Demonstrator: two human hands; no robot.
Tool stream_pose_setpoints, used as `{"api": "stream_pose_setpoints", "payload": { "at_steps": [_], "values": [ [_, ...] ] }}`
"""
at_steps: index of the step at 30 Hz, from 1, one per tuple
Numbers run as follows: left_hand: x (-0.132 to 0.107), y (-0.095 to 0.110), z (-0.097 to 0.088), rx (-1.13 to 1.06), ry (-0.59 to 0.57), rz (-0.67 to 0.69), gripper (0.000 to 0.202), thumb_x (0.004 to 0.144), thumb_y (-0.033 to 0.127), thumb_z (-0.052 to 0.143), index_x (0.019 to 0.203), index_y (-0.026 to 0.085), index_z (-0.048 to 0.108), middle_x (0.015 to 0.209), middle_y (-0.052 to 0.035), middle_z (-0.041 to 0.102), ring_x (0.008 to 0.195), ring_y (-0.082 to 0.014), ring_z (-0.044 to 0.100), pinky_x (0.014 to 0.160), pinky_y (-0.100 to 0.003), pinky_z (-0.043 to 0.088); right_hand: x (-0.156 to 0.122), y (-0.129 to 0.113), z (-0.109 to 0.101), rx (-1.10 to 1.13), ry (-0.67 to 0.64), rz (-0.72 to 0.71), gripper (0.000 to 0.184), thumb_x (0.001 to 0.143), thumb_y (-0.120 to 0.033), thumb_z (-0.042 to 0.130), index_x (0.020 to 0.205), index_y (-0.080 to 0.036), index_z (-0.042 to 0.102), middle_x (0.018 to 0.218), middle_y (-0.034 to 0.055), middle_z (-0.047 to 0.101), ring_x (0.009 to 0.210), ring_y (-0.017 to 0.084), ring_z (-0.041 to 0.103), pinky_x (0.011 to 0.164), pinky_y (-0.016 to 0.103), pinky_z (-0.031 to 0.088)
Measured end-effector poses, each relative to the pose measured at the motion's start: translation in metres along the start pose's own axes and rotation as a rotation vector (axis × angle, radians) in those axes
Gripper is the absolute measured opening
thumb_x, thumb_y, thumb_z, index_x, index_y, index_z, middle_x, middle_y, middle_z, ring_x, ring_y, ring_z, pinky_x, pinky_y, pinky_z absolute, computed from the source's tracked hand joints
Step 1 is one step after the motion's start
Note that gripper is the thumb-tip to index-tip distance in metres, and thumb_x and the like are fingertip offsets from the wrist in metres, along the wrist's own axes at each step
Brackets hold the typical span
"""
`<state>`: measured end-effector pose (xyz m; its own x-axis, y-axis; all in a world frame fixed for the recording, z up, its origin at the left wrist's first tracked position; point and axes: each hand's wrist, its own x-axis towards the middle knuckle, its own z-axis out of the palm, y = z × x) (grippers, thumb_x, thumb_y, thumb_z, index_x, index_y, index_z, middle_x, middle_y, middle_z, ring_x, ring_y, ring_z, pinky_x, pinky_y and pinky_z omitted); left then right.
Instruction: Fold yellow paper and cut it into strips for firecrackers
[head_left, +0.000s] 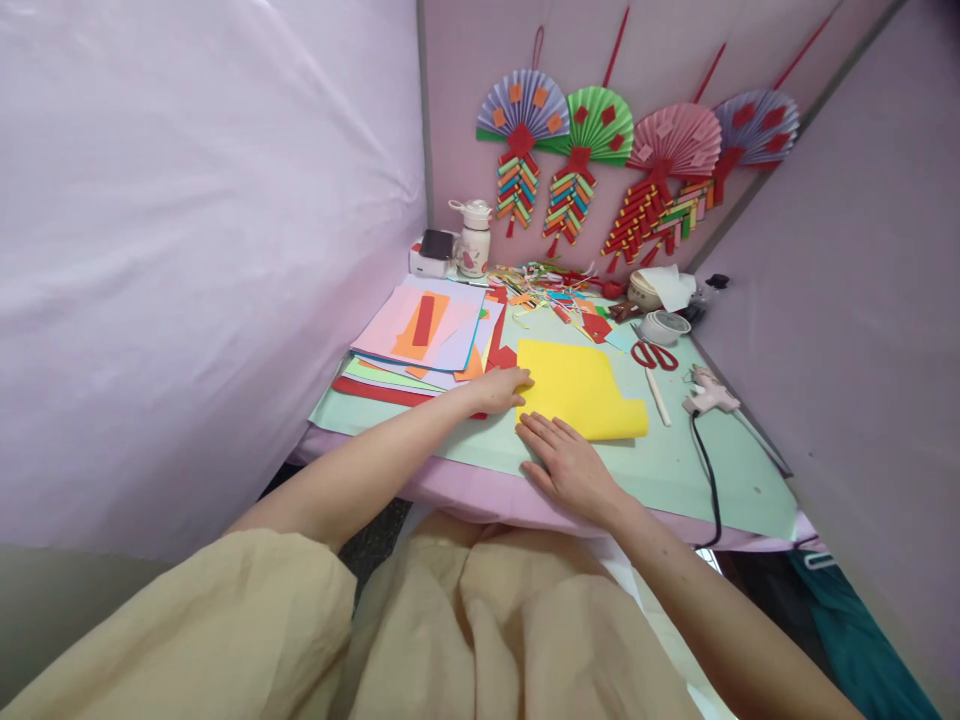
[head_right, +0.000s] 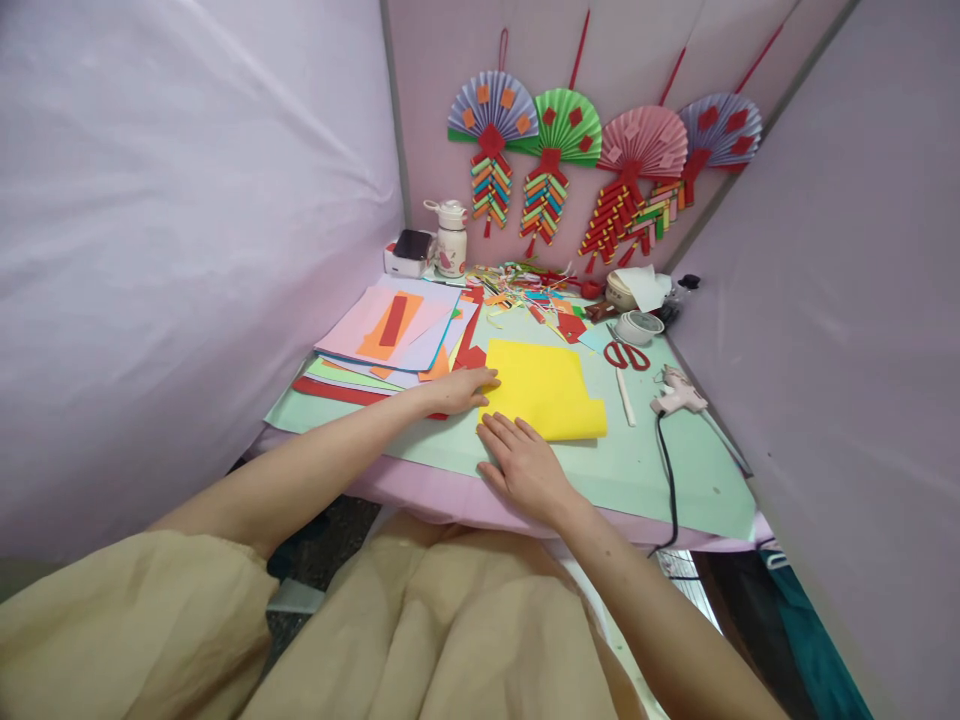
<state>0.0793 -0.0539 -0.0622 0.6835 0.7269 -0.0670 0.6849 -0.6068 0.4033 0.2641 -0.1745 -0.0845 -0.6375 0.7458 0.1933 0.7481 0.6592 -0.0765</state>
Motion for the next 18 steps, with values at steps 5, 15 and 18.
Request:
{"api": "stream_pose_setpoints", "payload": {
  "at_steps": [5, 15, 18],
  "values": [
    [0.0007, 0.0031, 0.0006, 0.032, 0.011, -0.027, 0.045, 0.087, 0.021, 0.053, 0.131, 0.016, 0.047, 0.147, -0.0097, 0.039, 0.132, -0.0217, 0.04, 0.106, -0.03, 0.03, -0.0003, 0.0004, 0.0005, -0.007, -0.002, -0.005, 0.052, 0.095, -0.039, 0.038, 0.142, -0.018, 0.037, 0.148, 0.0106, 0.037, 0.137, 0.024, 0.032, 0.113, 0.046, 0.028],
    [0.0007, 0.0045, -0.0002, 0.041, 0.017, -0.029, 0.045, 0.086, 0.021, 0.055, 0.13, 0.017, 0.047, 0.146, -0.01, 0.04, 0.13, -0.0222, 0.042, 0.104, -0.029, 0.031, -0.0023, -0.0002, 0.0009, -0.01, 0.021, -0.026, 0.046, 0.095, -0.036, 0.038, 0.138, -0.018, 0.044, 0.148, 0.0116, 0.037, 0.137, 0.025, 0.033, 0.112, 0.048, 0.028],
    [0.0019, 0.0036, 0.0005, 0.043, 0.016, -0.031, 0.045, 0.086, 0.021, 0.055, 0.13, 0.017, 0.047, 0.145, -0.0098, 0.042, 0.128, -0.0227, 0.044, 0.102, -0.029, 0.033, -0.0025, -0.0005, 0.0, -0.009, 0.029, -0.025, 0.046, 0.095, -0.036, 0.038, 0.137, -0.018, 0.045, 0.148, 0.0113, 0.037, 0.137, 0.025, 0.034, 0.112, 0.047, 0.028]
  ]
}}
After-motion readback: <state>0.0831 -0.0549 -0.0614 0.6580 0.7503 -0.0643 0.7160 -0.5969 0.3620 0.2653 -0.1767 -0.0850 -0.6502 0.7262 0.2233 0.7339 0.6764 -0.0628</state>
